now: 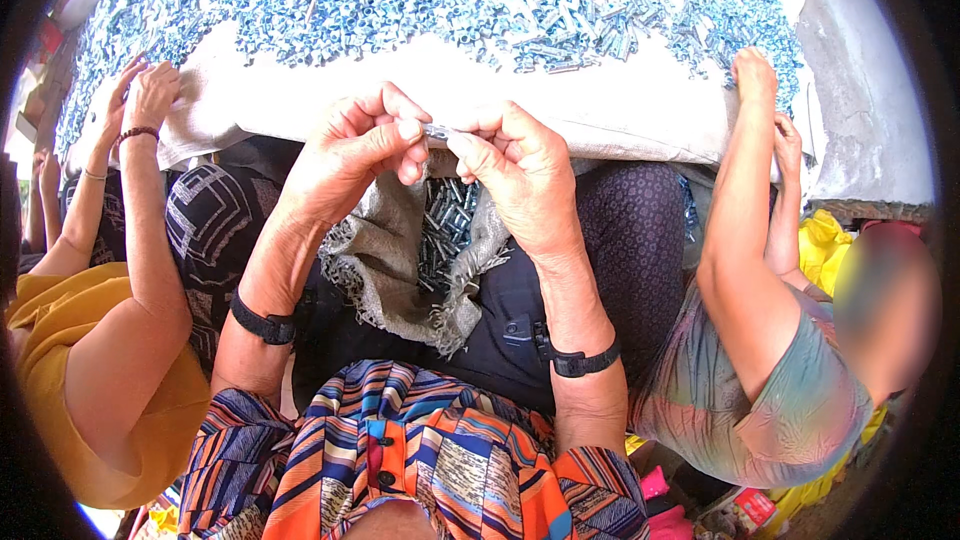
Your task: The person repeatedly picks up metal screws and sleeves from the table by hand, inserts the screws into the sleeves to assemble them, and drops the assembled pieces into a bag.
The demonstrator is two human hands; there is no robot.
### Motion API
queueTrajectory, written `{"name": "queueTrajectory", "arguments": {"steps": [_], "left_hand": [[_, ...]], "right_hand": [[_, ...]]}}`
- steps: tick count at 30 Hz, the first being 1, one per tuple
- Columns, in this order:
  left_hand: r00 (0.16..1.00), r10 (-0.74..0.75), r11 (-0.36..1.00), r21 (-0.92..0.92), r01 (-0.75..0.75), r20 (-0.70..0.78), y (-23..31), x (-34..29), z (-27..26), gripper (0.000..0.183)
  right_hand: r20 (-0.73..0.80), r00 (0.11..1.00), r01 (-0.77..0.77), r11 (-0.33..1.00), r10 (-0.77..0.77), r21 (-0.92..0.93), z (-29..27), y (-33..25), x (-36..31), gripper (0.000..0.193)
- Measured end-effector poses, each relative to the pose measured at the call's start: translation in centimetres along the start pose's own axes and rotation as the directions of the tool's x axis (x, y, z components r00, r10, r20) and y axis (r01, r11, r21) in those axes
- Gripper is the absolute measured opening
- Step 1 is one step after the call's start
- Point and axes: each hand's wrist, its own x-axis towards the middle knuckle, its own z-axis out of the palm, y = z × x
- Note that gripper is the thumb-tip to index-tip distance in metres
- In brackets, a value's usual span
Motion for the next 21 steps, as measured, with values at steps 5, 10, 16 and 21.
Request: {"name": "queueTrajectory", "arguments": {"steps": [5,10,16,21], "left_hand": [[0.989,-0.022,0.997,-0.065,0.032,0.149,-0.9,-0.2,-0.3,0.017],[0.952,-0.09,0.93,-0.317,0.186,0.293,-1.9,-1.4,0.1,0.018],[0.94,-0.098,0.899,-0.375,0.224,0.327,-1.9,-1.4,0.3,0.026],[0.959,-0.033,0.924,-0.357,0.136,0.28,-2.0,-1.4,0.3,0.015]], "right_hand": [[0.095,0.992,-0.099,0.989,0.089,0.111,-0.6,-0.1,-0.6,0.005],[0.28,0.941,-0.285,0.89,0.189,0.357,-0.5,0.7,-1.4,0.008],[0.26,0.945,-0.309,0.808,0.2,0.501,0.1,1.0,-2.1,0.008],[0.196,0.96,-0.276,0.793,0.2,0.543,1.1,0.5,-2.4,0.009]]}}
